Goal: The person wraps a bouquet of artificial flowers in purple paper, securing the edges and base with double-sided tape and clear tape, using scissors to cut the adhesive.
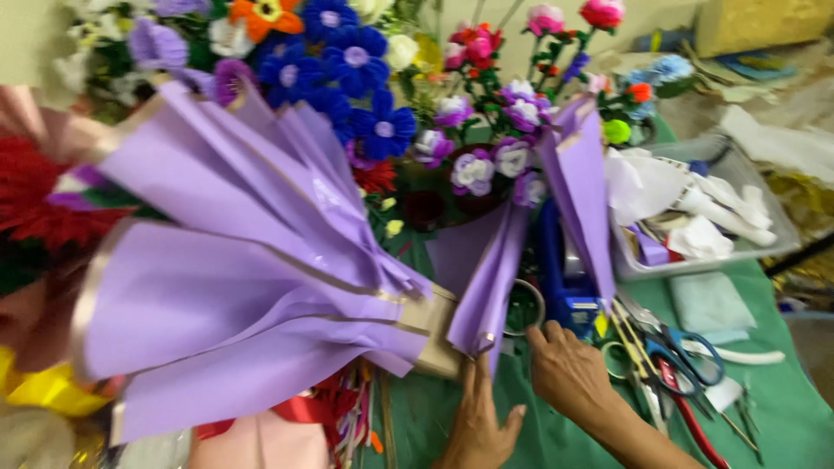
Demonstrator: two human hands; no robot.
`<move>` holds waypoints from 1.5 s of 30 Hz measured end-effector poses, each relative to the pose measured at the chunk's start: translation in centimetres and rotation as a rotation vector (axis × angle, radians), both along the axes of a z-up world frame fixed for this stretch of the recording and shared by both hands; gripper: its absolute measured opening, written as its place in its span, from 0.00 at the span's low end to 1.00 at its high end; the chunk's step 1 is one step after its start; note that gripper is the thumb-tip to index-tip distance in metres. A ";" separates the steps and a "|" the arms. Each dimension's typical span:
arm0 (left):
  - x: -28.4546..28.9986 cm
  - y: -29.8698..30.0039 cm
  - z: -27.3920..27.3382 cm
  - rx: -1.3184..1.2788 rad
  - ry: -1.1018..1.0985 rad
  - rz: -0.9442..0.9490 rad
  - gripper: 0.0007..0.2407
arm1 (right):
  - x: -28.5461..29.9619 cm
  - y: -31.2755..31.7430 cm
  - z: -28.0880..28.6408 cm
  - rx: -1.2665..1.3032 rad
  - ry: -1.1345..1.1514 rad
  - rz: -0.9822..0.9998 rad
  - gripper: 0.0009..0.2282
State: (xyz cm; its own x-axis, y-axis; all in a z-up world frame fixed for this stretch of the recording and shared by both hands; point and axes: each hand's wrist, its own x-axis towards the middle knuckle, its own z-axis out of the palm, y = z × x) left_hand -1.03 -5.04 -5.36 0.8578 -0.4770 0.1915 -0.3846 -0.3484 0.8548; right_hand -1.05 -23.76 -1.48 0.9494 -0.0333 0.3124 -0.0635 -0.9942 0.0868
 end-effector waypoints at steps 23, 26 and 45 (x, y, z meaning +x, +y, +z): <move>-0.1 0.7 5.7 0.060 0.215 -0.065 0.41 | -1.7 -2.6 11.6 -0.025 0.156 0.242 0.08; -0.1 0.7 5.6 0.119 0.151 -0.156 0.40 | -3.3 -3.9 15.8 0.426 0.315 0.102 0.08; -0.6 1.2 10.6 -0.321 -0.305 -0.061 0.11 | -5.7 1.2 10.8 1.649 0.370 0.167 0.13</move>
